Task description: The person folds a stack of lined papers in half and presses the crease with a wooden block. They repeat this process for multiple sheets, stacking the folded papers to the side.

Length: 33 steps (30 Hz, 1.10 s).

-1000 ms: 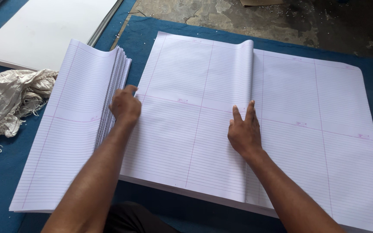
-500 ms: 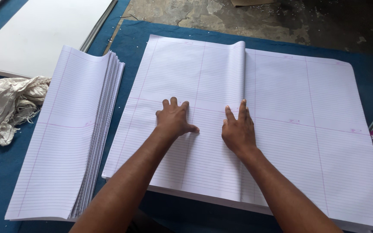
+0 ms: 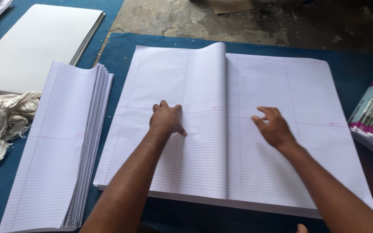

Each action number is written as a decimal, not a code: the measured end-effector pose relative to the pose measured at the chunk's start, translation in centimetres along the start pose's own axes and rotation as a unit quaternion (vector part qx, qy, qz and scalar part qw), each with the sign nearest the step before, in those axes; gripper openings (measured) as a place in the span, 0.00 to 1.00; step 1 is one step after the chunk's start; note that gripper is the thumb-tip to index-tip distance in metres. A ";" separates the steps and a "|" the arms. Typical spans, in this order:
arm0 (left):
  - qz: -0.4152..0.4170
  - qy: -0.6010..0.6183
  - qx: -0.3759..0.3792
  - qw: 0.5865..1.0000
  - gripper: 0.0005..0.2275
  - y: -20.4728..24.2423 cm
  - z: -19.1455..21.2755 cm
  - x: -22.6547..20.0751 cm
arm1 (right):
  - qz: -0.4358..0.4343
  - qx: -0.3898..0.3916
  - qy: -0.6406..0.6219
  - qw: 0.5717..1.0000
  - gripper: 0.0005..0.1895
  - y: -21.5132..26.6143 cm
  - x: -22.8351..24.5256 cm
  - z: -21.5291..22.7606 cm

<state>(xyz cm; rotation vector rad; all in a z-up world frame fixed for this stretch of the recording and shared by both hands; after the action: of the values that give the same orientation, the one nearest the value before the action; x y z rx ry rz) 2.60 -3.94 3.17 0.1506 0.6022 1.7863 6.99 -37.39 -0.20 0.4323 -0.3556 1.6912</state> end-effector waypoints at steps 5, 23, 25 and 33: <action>-0.004 -0.003 -0.017 1.000 0.46 -0.5 -0.3 0.2 | -0.044 -0.033 0.073 0.996 0.20 1.2 -8.5 4.2; -0.011 -0.005 0.007 1.000 0.51 -2.8 -1.7 0.0 | -0.314 -0.068 0.301 0.898 0.24 9.6 -38.3 9.0; -0.009 -0.009 0.016 1.000 0.51 -2.8 -1.7 0.0 | -0.353 -0.048 0.295 0.887 0.25 10.8 -39.6 8.1; 0.004 -0.004 0.020 1.000 0.51 -2.7 -1.6 -0.1 | -0.425 -0.026 0.321 0.846 0.29 13.1 -40.3 7.1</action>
<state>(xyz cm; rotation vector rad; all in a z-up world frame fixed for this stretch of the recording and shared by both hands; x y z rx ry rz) 4.33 -4.06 0.53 0.1879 0.6333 1.7811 0.16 -77.86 -12.91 -0.0578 0.2728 0.8557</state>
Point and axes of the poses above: each hand's wrist, its own y-axis away from the middle knuckle, its own z-axis out of the back of the hand, x = y × z, the point moved 5 cm from there along -y, towards the middle knuckle, and after that the axes turned 4 degrees about y, right-handed, at the moved point
